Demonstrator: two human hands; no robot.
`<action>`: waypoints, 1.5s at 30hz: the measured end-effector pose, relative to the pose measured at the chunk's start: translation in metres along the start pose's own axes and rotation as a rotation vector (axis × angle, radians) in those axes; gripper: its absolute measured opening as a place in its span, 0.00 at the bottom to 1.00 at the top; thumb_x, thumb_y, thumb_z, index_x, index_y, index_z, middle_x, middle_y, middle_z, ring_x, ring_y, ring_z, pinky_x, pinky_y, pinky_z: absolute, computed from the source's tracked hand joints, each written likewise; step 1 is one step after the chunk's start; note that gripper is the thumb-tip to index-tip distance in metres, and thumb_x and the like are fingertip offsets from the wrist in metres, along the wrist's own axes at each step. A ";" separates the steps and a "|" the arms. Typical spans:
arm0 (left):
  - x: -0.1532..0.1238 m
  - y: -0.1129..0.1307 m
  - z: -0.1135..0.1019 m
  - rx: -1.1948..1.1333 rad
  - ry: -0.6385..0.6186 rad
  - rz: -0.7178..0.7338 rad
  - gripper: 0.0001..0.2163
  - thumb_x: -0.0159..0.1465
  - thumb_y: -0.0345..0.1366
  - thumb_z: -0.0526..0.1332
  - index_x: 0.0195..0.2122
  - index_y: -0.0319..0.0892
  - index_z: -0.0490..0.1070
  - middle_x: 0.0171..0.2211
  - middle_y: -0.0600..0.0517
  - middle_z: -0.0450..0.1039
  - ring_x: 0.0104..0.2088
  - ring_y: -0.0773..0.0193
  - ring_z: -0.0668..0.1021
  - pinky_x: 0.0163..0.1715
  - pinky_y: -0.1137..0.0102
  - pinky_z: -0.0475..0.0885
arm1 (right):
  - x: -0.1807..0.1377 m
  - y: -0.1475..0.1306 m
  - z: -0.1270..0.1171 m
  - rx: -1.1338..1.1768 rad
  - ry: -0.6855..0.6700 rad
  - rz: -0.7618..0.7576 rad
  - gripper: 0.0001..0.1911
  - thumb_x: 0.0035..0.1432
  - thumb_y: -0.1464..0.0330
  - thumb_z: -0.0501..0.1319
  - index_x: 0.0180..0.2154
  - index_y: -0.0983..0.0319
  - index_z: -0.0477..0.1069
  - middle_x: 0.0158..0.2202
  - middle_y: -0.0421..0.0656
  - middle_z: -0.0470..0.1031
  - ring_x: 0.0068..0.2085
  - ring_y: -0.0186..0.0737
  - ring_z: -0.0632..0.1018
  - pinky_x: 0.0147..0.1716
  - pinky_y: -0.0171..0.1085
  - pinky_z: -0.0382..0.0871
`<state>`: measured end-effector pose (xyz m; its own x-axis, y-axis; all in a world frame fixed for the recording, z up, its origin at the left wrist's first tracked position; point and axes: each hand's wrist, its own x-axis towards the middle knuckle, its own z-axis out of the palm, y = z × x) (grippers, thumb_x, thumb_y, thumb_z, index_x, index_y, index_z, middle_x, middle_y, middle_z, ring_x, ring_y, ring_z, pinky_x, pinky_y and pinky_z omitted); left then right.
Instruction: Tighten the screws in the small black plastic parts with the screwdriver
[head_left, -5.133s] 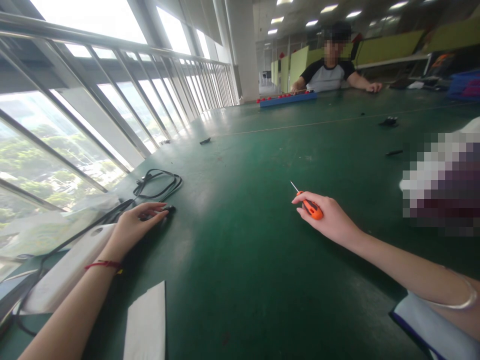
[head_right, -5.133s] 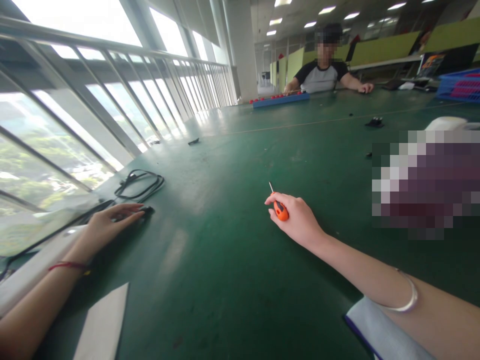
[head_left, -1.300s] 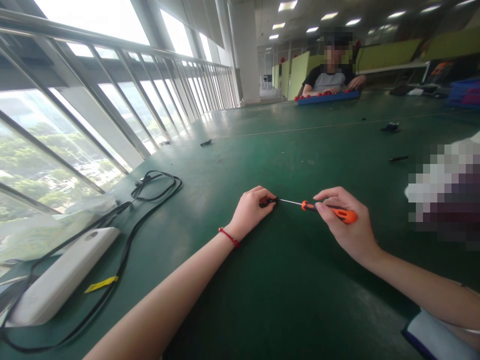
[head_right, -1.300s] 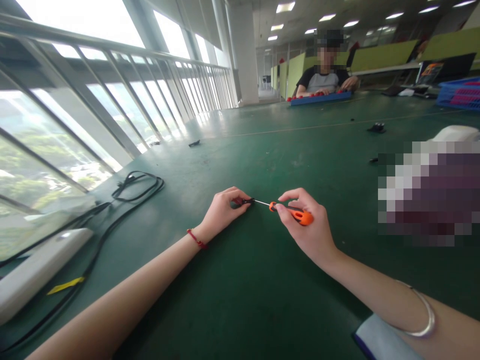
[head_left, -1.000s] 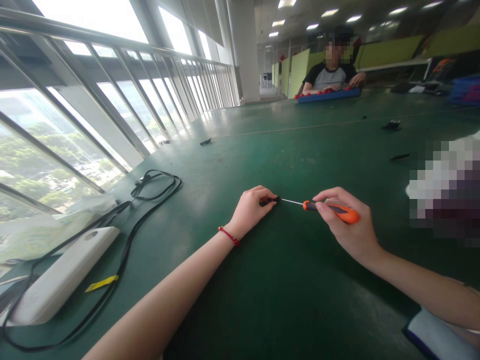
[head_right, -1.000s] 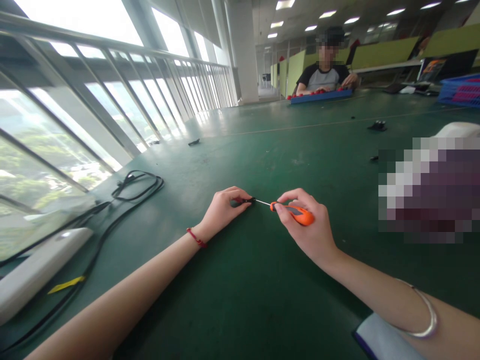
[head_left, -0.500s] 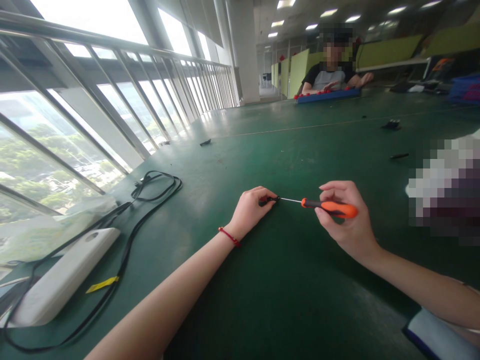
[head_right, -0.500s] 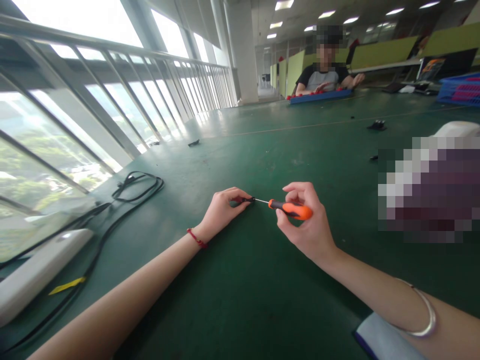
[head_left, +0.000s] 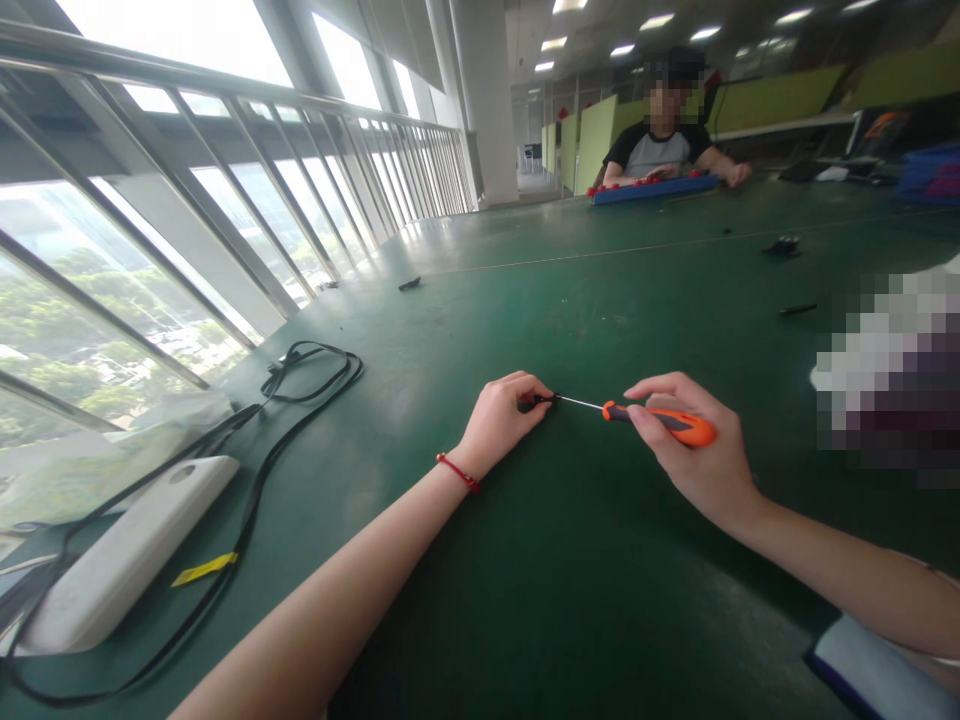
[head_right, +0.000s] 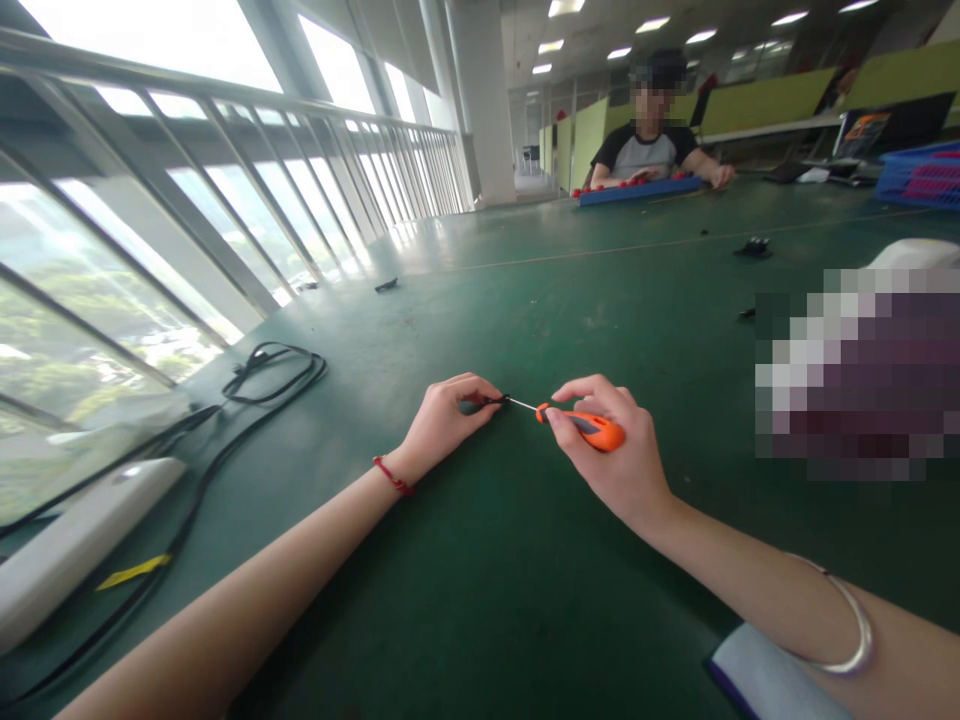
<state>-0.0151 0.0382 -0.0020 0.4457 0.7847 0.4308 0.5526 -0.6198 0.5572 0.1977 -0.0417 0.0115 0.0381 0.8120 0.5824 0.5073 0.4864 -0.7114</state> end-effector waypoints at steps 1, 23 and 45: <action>0.000 0.000 0.000 0.005 0.000 0.000 0.04 0.59 0.30 0.61 0.33 0.42 0.76 0.32 0.52 0.76 0.31 0.66 0.76 0.34 0.71 0.72 | 0.000 0.000 0.000 0.010 0.031 -0.019 0.06 0.56 0.66 0.62 0.37 0.56 0.68 0.32 0.40 0.73 0.29 0.37 0.75 0.30 0.38 0.71; 0.000 -0.001 0.002 -0.019 0.024 -0.023 0.01 0.58 0.29 0.62 0.29 0.41 0.73 0.33 0.53 0.77 0.33 0.65 0.77 0.36 0.70 0.72 | 0.000 0.000 0.000 0.070 0.034 -0.056 0.15 0.52 0.68 0.64 0.43 0.56 0.66 0.28 0.38 0.69 0.29 0.38 0.73 0.31 0.38 0.70; -0.001 0.004 0.001 0.196 0.035 -0.035 0.13 0.58 0.31 0.59 0.45 0.43 0.72 0.45 0.48 0.73 0.46 0.57 0.73 0.48 0.61 0.69 | 0.002 0.004 0.000 0.005 0.033 -0.031 0.04 0.56 0.71 0.60 0.36 0.58 0.71 0.33 0.39 0.75 0.29 0.34 0.74 0.27 0.33 0.69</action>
<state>-0.0124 0.0344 -0.0011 0.4011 0.8036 0.4398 0.6954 -0.5796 0.4249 0.2000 -0.0379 0.0096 0.0507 0.7855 0.6168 0.5046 0.5128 -0.6946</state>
